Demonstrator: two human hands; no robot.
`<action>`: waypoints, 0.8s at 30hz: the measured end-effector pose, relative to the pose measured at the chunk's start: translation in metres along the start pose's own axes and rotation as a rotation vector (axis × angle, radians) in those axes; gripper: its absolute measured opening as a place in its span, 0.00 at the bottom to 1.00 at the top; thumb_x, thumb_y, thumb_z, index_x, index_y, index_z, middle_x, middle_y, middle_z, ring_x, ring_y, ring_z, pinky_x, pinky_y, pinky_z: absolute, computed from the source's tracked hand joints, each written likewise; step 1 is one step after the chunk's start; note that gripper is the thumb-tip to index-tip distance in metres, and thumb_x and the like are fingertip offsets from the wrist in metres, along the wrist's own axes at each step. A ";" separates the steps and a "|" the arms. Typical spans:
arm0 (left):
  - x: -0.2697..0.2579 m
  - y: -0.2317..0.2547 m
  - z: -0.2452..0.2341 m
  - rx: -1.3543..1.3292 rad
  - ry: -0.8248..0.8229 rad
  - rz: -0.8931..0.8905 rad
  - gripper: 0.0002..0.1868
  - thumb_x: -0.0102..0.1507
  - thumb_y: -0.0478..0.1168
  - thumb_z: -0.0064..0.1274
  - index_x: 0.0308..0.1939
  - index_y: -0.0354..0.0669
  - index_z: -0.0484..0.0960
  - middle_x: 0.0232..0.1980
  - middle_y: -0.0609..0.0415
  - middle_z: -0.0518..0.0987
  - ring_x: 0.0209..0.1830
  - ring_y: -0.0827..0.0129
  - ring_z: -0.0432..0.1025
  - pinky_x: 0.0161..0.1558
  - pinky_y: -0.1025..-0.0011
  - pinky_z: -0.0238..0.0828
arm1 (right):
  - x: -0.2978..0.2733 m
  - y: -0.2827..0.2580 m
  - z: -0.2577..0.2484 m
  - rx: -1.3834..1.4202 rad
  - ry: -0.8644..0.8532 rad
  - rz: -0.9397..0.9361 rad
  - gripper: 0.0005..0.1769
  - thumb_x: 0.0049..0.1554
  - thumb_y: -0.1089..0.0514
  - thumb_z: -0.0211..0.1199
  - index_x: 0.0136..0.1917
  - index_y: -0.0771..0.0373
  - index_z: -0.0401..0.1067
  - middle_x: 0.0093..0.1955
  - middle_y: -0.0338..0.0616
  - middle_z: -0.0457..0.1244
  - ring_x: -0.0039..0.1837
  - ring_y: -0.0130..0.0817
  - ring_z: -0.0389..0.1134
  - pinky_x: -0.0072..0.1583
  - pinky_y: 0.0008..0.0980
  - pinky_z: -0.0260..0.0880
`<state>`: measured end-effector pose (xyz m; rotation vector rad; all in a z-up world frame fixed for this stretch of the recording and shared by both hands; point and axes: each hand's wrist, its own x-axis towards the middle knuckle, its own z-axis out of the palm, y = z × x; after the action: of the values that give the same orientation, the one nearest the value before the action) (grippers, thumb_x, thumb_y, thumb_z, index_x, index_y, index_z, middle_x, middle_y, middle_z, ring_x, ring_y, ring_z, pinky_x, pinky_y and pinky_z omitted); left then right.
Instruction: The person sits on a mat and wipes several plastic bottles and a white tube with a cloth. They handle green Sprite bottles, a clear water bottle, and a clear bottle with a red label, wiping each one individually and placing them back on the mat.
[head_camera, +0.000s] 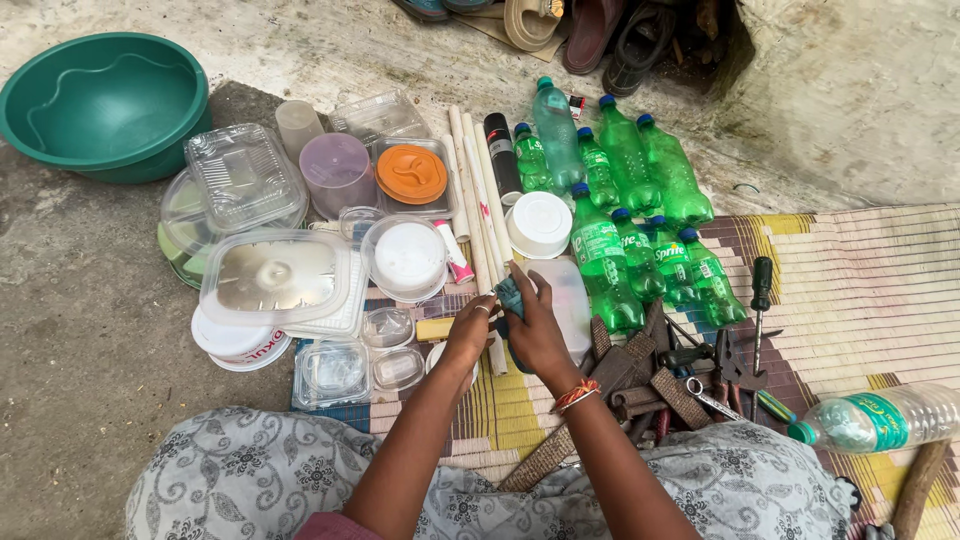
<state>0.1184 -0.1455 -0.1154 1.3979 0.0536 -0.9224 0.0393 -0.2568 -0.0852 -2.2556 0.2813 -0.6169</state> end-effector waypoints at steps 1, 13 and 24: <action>-0.003 0.001 0.001 -0.003 -0.013 0.006 0.25 0.68 0.54 0.42 0.64 0.48 0.76 0.59 0.56 0.79 0.56 0.67 0.71 0.58 0.63 0.66 | 0.000 0.004 0.000 0.137 -0.018 0.198 0.32 0.61 0.57 0.58 0.78 0.60 0.59 0.67 0.64 0.58 0.64 0.55 0.64 0.59 0.45 0.69; 0.017 0.022 0.009 -0.210 -0.083 0.115 0.36 0.65 0.32 0.36 0.79 0.57 0.57 0.72 0.47 0.68 0.68 0.62 0.69 0.63 0.68 0.67 | -0.019 0.013 -0.027 0.436 -0.030 0.677 0.20 0.60 0.48 0.62 0.56 0.67 0.74 0.41 0.35 0.67 0.42 0.20 0.64 0.45 0.24 0.66; 0.002 0.003 0.004 -0.061 -0.004 0.031 0.38 0.61 0.32 0.30 0.78 0.57 0.62 0.78 0.44 0.64 0.76 0.67 0.57 0.67 0.71 0.53 | -0.031 0.032 -0.032 0.535 -0.009 0.755 0.19 0.60 0.49 0.61 0.57 0.65 0.72 0.40 0.37 0.68 0.37 0.25 0.64 0.39 0.28 0.66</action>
<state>0.1194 -0.1499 -0.1131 1.3364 0.0563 -0.8907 -0.0043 -0.2864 -0.1003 -1.4796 0.8075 -0.2302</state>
